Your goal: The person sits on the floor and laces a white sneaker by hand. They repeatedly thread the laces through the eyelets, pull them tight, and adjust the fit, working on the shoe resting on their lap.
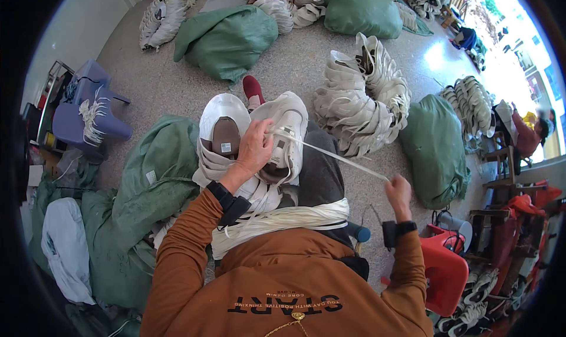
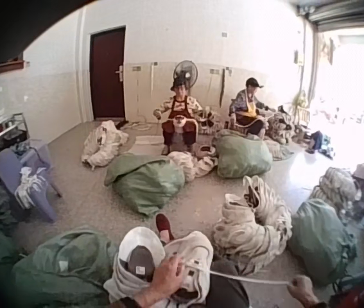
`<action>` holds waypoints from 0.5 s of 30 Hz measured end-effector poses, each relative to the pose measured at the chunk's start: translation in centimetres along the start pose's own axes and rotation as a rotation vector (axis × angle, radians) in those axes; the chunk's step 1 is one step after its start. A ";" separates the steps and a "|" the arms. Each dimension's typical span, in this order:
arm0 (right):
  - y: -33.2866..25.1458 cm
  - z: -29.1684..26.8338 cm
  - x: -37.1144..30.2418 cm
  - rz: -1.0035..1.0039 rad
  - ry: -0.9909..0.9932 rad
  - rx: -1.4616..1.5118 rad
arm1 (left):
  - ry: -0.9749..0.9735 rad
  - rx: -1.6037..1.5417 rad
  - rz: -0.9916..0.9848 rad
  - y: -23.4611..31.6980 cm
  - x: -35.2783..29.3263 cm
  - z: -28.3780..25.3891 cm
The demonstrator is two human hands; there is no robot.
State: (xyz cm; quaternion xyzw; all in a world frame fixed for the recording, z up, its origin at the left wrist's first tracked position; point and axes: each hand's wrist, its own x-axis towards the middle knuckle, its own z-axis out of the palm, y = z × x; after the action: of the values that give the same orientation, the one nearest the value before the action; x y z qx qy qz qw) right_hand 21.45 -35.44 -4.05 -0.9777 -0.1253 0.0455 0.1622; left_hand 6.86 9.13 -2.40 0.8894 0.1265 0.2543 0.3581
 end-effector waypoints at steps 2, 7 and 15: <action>5.1 1.1 -2.3 0.066 -0.015 -0.121 | -0.055 0.012 0.036 0.5 0.4 -0.1; -0.1 3.6 -3.5 -0.072 -0.098 0.065 | -0.178 0.144 0.223 1.1 2.7 -1.2; -22.2 3.1 0.2 -0.696 0.126 0.529 | -0.579 -0.108 0.159 1.4 5.0 -2.9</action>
State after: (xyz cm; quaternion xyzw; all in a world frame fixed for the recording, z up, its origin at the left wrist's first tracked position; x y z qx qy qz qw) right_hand 16.15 -14.09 0.34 -0.8030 -0.4212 -0.0412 0.4197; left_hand 9.55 11.80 2.18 0.9117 -0.0644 0.0240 0.4051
